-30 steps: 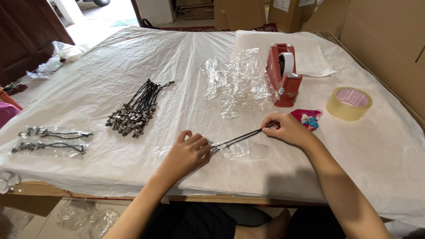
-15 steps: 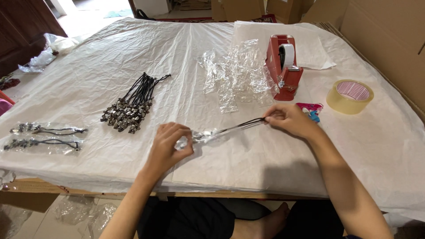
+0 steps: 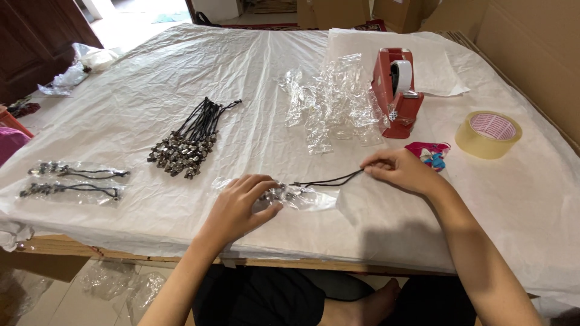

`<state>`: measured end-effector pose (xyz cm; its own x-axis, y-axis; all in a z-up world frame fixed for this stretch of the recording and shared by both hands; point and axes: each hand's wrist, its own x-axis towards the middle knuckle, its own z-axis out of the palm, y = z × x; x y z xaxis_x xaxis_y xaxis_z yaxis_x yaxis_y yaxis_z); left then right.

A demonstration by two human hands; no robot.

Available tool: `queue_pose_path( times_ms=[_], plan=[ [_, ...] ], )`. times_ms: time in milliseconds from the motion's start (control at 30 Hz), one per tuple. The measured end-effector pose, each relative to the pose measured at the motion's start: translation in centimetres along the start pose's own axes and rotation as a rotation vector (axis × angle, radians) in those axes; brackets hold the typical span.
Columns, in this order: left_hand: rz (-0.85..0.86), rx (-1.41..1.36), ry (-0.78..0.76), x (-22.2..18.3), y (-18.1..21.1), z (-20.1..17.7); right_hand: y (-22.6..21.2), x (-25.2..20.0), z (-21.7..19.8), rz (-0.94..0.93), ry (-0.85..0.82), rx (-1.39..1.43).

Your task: Inspecting and untangling individual cord necklaces with pendants on a work table

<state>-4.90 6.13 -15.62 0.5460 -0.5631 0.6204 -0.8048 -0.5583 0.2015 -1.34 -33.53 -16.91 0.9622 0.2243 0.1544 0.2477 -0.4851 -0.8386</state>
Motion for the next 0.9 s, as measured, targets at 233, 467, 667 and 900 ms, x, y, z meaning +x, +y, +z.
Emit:
queue_pose_path(
  times_ms=[233,467,667,900],
  plan=[
    [-0.082,-0.072,-0.173,-1.5,-1.5,-2.3,2.3,0.5,-0.1,-0.073,0.052,-0.154],
    [-0.185,0.03,-0.197,-3.4,-3.8,-3.1,2.7,0.6,-1.4,-0.098,0.301,-0.177],
    [-0.343,0.198,-0.164,-6.4,-6.7,-7.1,3.2,0.5,-1.8,-0.023,0.353,-0.339],
    [-0.31,0.594,0.144,-7.9,-4.8,-15.0,3.2,0.7,-2.0,0.018,0.128,-0.51]
  ],
)
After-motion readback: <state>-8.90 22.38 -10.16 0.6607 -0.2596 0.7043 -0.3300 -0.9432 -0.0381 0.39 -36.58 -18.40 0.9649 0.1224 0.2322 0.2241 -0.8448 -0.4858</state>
